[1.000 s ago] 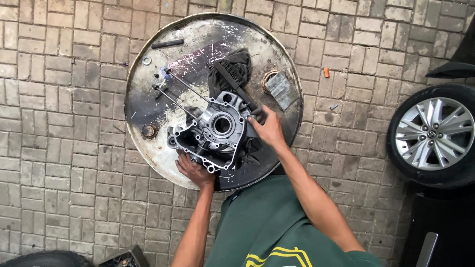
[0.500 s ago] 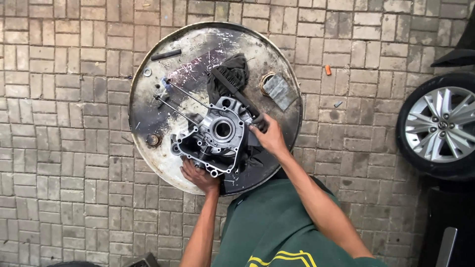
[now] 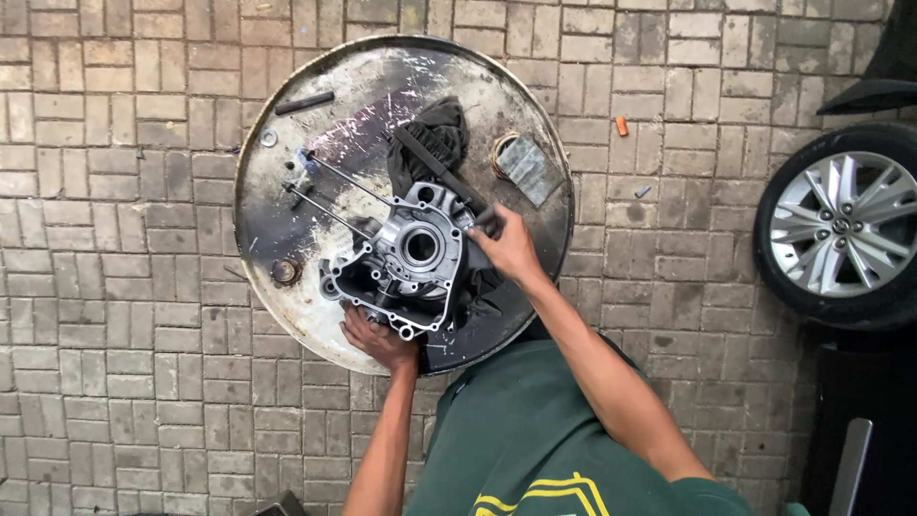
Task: Cleaning the mating surfaces of a motorcycle engine crankcase using an abrasive pad or cloth to remove residue.
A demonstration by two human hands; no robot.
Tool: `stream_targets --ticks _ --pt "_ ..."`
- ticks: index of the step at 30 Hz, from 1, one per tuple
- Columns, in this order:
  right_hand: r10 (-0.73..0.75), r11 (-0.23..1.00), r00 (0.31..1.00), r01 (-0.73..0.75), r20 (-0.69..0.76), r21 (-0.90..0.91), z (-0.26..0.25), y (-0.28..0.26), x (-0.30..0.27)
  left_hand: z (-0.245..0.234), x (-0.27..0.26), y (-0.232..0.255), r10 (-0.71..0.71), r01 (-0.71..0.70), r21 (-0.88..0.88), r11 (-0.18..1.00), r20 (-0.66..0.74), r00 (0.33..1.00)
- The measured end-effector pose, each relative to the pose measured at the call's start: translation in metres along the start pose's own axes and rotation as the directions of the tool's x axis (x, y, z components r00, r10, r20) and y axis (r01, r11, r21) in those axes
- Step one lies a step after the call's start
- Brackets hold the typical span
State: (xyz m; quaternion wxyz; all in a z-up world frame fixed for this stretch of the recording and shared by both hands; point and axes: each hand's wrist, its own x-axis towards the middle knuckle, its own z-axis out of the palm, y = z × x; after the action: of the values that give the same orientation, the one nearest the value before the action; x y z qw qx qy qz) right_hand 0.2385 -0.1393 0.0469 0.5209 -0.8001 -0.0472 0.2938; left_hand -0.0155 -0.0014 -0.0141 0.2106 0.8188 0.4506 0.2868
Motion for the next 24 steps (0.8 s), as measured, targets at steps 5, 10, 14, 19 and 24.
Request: stream_targets --ticks 5,10,14,19,24 --pt "-0.004 1.0 1.0 0.004 -0.003 0.007 -0.005 -0.008 -0.011 -0.001 0.0 0.003 0.002 -0.002 0.015 1.0 -0.003 1.0" --pt "-0.022 1.0 1.0 0.022 0.001 -0.001 -0.001 -0.003 -0.003 -0.001 0.0 0.004 0.002 -0.002 0.001 1.0 -0.003 1.0" --pt "-0.051 0.999 0.999 0.051 0.017 -0.006 -0.007 -0.008 0.0 0.001 0.0 0.003 0.007 -0.007 0.02 1.0 -0.011 1.0" --pt "-0.067 0.998 0.997 0.066 0.037 0.011 -0.012 -0.006 -0.006 0.0 0.0 0.005 0.004 -0.004 0.017 1.0 -0.005 1.0" --pt "-0.045 0.999 0.998 0.046 0.035 -0.018 -0.012 -0.004 -0.01 0.0 0.002 0.005 0.009 -0.009 0.013 1.0 -0.005 1.0"
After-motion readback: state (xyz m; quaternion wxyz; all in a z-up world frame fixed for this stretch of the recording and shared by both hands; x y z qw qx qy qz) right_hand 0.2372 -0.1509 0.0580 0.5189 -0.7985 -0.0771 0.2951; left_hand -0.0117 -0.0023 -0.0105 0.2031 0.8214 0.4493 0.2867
